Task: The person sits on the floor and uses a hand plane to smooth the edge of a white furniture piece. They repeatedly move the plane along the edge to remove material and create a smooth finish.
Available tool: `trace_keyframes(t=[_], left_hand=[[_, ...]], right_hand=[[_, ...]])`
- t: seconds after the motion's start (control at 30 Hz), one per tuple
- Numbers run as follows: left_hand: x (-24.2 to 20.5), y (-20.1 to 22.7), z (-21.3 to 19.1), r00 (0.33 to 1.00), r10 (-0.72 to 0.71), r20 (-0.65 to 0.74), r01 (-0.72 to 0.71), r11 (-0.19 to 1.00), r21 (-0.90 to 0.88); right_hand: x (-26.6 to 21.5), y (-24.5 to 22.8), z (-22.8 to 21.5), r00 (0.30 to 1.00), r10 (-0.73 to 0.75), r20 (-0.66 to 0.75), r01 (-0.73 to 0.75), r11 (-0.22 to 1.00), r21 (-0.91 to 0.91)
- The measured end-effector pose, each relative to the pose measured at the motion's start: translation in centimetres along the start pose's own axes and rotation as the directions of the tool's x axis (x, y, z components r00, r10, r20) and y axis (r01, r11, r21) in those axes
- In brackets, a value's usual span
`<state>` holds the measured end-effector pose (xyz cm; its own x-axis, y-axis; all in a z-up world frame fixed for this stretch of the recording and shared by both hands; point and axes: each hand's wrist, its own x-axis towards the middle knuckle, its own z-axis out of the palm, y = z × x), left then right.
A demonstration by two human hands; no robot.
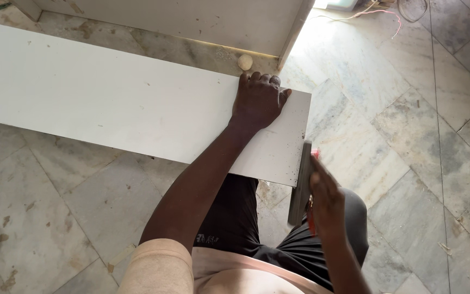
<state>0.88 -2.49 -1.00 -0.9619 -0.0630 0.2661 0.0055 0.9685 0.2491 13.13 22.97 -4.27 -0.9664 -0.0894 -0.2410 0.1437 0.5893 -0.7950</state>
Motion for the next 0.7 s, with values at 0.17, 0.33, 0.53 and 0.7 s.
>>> trace_keyframes(t=[0.17,0.33,0.53,0.7], left_hand=[[0.0,0.1,0.4,1.0,0.005,0.017,-0.005,1.0,0.026],[-0.2,0.1,0.2,1.0,0.019,-0.02,-0.018,0.999,0.049],[-0.2,0.1,0.0,0.999,0.027,-0.018,-0.027,1.0,0.013],[0.0,0.2,0.1,1.0,0.018,0.004,-0.019,1.0,0.024]], right_hand=[[-4.6,1.9,0.2,0.972,-0.233,-0.016,0.231,0.949,0.213],[0.5,1.2,0.8,0.997,-0.075,-0.022,0.078,0.949,0.307],[8.2,-2.3,0.8,0.971,-0.239,-0.027,0.219,0.832,0.51],[5.4,-1.7,0.1,0.979,-0.205,0.021,0.168,0.852,0.496]])
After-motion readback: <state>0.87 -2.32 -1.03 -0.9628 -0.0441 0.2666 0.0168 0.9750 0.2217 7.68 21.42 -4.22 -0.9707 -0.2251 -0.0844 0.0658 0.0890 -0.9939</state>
